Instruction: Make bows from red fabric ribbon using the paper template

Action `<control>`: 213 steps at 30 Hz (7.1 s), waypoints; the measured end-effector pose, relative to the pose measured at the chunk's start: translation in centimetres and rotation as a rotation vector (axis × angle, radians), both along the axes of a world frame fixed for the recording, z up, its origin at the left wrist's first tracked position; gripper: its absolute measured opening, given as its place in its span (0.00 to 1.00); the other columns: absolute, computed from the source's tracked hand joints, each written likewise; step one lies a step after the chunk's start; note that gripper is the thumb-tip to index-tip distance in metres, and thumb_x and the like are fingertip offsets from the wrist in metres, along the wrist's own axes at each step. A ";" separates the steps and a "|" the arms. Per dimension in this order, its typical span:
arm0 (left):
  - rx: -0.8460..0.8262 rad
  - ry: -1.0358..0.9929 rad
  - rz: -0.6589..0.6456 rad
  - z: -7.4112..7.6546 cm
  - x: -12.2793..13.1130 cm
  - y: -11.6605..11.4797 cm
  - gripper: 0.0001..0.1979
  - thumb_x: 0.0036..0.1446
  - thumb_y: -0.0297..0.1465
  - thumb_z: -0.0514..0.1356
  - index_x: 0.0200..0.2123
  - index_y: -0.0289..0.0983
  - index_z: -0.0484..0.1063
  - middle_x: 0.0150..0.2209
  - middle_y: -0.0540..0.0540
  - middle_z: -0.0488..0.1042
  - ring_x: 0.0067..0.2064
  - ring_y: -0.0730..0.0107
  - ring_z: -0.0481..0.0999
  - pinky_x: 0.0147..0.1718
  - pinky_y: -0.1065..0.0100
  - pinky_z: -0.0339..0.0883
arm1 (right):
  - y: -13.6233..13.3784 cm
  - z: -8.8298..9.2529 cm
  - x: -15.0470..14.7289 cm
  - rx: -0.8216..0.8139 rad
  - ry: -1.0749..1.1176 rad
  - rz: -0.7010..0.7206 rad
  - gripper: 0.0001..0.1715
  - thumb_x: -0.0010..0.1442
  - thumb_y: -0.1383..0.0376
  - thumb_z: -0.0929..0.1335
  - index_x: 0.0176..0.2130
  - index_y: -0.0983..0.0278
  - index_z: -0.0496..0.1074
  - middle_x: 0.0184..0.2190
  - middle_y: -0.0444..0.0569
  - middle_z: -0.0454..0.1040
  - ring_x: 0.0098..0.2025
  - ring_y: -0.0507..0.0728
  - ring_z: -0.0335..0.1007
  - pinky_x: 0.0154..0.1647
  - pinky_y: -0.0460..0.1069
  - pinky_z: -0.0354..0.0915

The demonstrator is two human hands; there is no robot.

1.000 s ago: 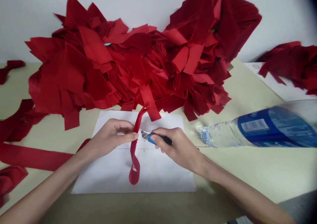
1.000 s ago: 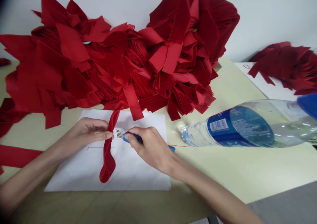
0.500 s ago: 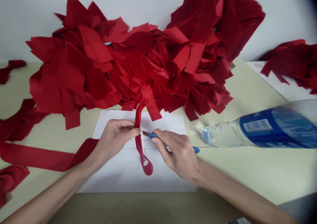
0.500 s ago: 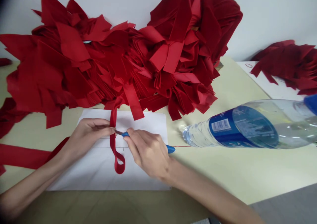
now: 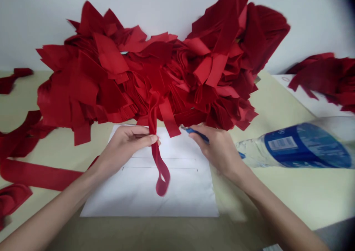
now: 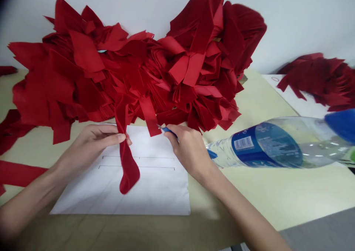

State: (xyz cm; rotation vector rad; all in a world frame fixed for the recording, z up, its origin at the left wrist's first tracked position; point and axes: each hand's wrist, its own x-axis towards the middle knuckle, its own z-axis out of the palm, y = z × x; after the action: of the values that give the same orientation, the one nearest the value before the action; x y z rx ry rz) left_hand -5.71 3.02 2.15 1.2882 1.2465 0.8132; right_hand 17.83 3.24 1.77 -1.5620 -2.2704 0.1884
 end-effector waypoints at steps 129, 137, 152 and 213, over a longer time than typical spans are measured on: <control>-0.057 -0.115 0.061 -0.4 2.7 -3.0 0.06 0.49 0.30 0.65 0.32 0.38 0.74 0.32 0.49 0.77 0.35 0.68 0.76 0.35 0.70 0.71 | -1.1 -0.4 -3.7 -0.420 0.658 0.095 0.03 0.55 0.66 0.68 0.29 0.61 0.73 0.30 0.41 0.73 0.34 0.52 0.66 0.37 0.48 0.61; 0.182 0.163 0.107 -1.3 2.4 -3.0 0.04 0.49 0.25 0.61 0.30 0.39 0.71 0.29 0.51 0.74 0.31 0.69 0.73 0.28 0.69 0.66 | -0.7 0.3 -2.8 -0.791 0.952 0.133 0.13 0.48 0.64 0.73 0.36 0.63 0.70 0.33 0.44 0.72 0.36 0.53 0.69 0.37 0.49 0.65; -0.229 0.095 -0.286 -0.1 -4.3 1.9 0.02 0.46 0.32 0.66 0.26 0.41 0.76 0.22 0.52 0.74 0.24 0.73 0.71 0.21 0.74 0.63 | 0.4 -0.4 1.2 -0.909 1.255 -0.257 0.11 0.47 0.60 0.75 0.28 0.63 0.72 0.30 0.43 0.74 0.29 0.48 0.70 0.34 0.45 0.69; -0.382 0.244 -0.476 -1.6 -7.5 2.8 0.06 0.54 0.32 0.61 0.36 0.39 0.71 0.23 0.57 0.67 0.26 0.77 0.69 0.31 0.73 0.67 | -0.8 -1.2 3.4 -0.416 0.053 0.144 0.17 0.55 0.62 0.70 0.45 0.61 0.69 0.44 0.49 0.73 0.42 0.59 0.71 0.43 0.54 0.68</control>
State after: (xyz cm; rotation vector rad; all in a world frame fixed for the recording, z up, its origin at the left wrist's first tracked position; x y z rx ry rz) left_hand -13.16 5.85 0.52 1.3136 1.1453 0.0732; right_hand 21.27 2.39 0.59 -1.5539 -2.4093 0.7747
